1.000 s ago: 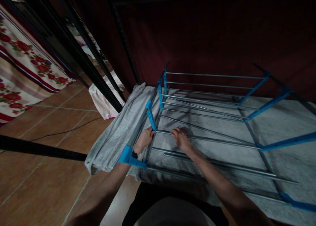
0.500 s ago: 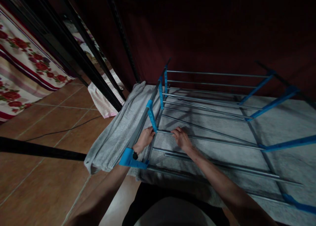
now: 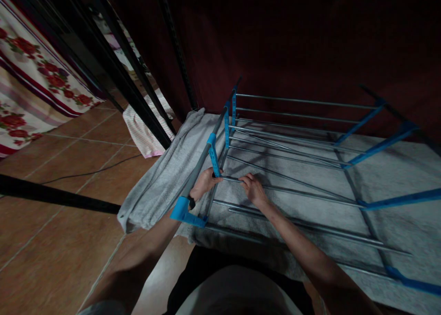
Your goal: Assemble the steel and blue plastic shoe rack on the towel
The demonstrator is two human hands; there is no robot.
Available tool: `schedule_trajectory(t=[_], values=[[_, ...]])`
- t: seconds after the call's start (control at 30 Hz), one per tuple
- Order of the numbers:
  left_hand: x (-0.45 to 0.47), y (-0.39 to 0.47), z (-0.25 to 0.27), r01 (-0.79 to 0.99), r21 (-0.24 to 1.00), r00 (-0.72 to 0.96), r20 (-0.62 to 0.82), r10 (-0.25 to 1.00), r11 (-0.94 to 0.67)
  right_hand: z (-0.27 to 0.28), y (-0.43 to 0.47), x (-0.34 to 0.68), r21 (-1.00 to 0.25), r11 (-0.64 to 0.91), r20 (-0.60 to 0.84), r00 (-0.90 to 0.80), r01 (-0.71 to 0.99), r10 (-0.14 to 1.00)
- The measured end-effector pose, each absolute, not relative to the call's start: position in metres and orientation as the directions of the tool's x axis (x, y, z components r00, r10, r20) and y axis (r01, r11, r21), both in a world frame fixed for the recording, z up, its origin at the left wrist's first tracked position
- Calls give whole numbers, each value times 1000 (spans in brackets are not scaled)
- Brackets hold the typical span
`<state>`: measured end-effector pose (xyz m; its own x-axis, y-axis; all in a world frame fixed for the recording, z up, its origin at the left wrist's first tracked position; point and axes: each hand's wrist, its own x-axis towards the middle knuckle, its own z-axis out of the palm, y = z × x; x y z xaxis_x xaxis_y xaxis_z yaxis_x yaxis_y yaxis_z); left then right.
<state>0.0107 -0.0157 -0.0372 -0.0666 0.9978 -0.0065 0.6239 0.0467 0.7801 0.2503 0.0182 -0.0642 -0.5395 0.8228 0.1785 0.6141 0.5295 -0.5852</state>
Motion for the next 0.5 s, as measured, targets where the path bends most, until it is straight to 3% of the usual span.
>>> schedule_trajectory(t=[0.1, 0.2, 0.33, 0.5], values=[[9, -13, -42, 577, 815, -44, -30, 999, 51, -57, 13, 253, -595, 568, 232, -555, 568, 799], [7, -12, -46, 541, 838, -31, -65, 997, 72, -49, -7, 255, -527, 626, 274, -582, 575, 766], [5, -10, -47, 517, 852, -23, -89, 996, 88, -46, -50, 260, -415, 716, 127, -743, 562, 657], [6, -9, -48, 499, 860, -43, -100, 994, 108, -46, -74, 269, -344, 689, -30, -741, 638, 671]])
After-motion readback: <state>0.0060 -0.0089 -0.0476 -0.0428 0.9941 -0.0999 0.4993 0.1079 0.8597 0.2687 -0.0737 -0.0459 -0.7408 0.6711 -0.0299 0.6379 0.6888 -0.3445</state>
